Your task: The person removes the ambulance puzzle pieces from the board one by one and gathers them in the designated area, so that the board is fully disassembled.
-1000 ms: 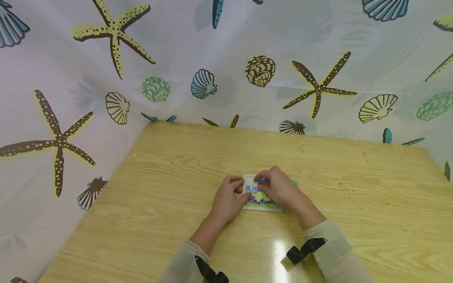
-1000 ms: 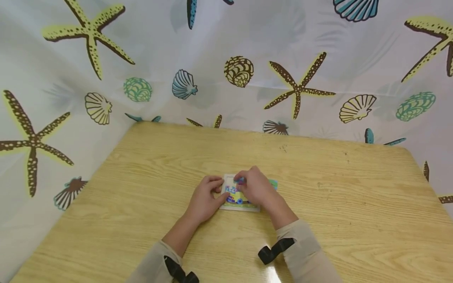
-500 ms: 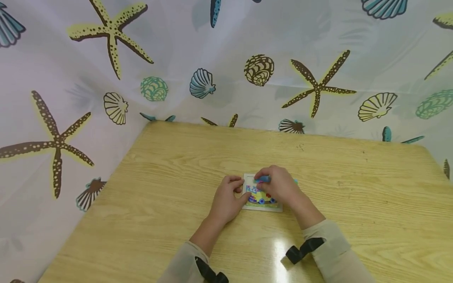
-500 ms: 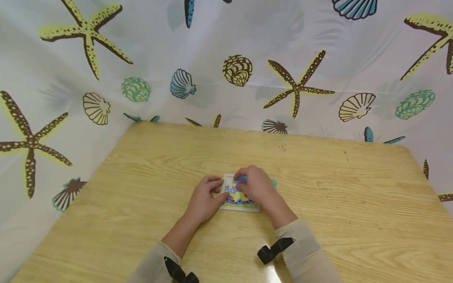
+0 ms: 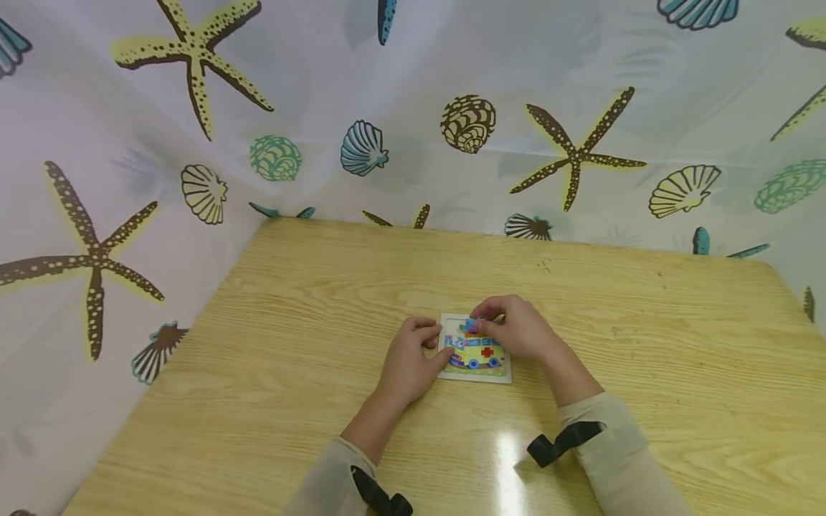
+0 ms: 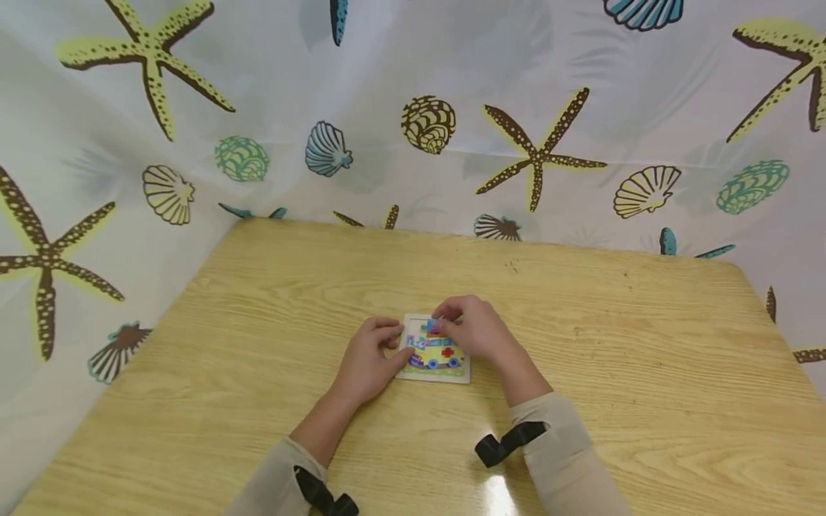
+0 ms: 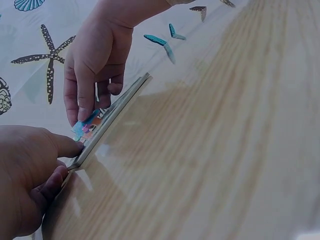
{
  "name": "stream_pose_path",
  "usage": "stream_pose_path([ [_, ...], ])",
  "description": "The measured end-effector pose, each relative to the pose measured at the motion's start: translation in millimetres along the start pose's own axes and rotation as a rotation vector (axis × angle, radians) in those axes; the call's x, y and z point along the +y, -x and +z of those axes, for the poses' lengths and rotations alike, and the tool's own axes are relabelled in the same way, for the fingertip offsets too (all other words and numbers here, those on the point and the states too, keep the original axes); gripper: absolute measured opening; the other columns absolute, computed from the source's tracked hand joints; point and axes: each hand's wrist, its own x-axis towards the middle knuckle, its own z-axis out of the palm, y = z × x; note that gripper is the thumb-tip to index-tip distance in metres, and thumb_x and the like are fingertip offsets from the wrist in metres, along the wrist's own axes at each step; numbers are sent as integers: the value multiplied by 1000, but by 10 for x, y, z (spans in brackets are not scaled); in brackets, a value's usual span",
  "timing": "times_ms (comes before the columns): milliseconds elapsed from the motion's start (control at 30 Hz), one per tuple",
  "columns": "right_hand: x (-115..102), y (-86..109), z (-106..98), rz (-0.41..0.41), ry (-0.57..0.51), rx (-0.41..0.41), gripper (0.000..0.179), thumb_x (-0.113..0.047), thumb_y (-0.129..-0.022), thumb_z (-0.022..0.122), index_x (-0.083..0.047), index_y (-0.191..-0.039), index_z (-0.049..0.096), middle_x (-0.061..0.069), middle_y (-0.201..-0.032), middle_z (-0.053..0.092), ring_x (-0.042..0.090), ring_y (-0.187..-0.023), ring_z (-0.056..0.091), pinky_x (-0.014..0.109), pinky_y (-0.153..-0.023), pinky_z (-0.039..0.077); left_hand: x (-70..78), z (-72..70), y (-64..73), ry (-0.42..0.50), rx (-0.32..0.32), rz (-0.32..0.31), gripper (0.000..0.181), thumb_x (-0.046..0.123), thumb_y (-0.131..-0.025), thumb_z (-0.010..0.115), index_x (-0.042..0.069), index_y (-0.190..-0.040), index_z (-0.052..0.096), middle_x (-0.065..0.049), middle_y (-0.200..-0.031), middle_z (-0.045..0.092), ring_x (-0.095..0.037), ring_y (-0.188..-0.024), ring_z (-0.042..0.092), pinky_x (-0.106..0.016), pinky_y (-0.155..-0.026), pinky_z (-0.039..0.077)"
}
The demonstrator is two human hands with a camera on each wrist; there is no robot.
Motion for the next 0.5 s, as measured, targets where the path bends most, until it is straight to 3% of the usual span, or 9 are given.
stream_pose_path([
  [333,22,0,-16,13,14,15,16,-19,-99,63,-15,-110,74,5,-106,69,21,-95,62,33,-80,52,17,-1,5,-1,-7,-4,44,18,-90,75,-5,-126,65,-10,-132,55,-20,-104,60,-36,-91,53],
  [500,8,17,-44,34,-10,23,18,-18,-99,62,-12,-112,72,7,-106,67,19,-87,62,30,-75,52,25,-5,11,-4,3,19,43,17,-90,75,-6,-125,65,-12,-131,56,-21,-103,61,-37,-90,54],
])
